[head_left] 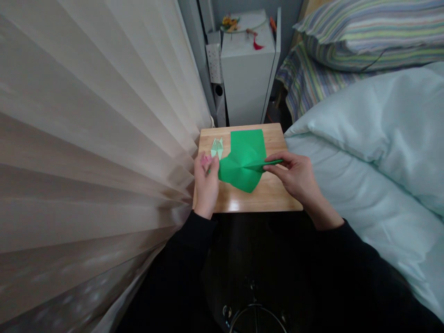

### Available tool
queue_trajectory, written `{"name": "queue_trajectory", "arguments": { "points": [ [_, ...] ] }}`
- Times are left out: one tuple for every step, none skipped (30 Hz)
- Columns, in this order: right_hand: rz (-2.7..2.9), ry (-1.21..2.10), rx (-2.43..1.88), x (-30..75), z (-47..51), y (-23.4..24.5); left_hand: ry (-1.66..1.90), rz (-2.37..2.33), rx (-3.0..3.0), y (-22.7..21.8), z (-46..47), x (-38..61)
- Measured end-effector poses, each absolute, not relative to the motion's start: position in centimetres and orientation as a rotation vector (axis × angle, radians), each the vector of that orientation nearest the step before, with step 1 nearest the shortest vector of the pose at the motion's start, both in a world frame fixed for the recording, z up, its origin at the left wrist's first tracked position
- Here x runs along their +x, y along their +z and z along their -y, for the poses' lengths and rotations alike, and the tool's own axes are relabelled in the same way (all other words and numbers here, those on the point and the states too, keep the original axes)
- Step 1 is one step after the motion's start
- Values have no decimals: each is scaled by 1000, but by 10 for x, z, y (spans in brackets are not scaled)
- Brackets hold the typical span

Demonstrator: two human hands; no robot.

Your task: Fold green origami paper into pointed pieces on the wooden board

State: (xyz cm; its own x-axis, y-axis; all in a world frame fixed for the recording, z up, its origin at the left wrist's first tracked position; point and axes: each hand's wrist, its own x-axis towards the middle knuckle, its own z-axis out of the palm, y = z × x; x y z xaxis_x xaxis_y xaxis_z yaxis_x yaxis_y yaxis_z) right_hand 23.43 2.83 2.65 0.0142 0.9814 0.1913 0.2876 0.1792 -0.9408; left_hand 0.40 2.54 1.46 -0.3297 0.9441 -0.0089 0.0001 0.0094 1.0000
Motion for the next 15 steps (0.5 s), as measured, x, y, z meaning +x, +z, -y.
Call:
{"name": "queue_trajectory", "arguments": {
  "points": [
    [1504, 852, -1284, 234, -28, 28, 1488, -1601, 1331, 20, -24, 2],
    [1545, 825, -1273, 233, -27, 29, 1468, -1686, 1637, 25, -22, 2],
    [1586, 804, -1257, 232, -27, 30, 1385, -1678, 1910, 30, -20, 3],
    [1623, 789, -1243, 230, -26, 31, 1289, -1612, 2108, 34, -17, 6],
    [1654, 783, -1231, 229, -26, 31, 1196, -1531, 2226, 36, -14, 9],
    [1675, 790, -1224, 228, -25, 31, 1125, -1470, 2277, 37, -11, 14],
    [1689, 811, -1225, 226, -24, 31, 1067, -1438, 2281, 36, -9, 18],
    [1692, 836, -1233, 225, -24, 31, 1028, -1411, 2254, 34, -7, 22],
    [1687, 860, -1244, 224, -24, 30, 1022, -1399, 2197, 31, -6, 24],
    [1672, 886, -1254, 224, -23, 30, 1037, -1394, 2116, 27, -6, 27],
    [1650, 908, -1257, 223, -23, 30, 1070, -1386, 2013, 24, -6, 28],
    [1621, 928, -1251, 223, -23, 31, 1108, -1373, 1894, 22, -6, 29],
    [1589, 941, -1236, 223, -23, 32, 1135, -1352, 1769, 20, -7, 29],
    [1562, 945, -1215, 222, -23, 33, 1146, -1327, 1653, 19, -7, 29],
    [1543, 941, -1192, 222, -23, 34, 1141, -1302, 1553, 19, -8, 29]
  ]
}}
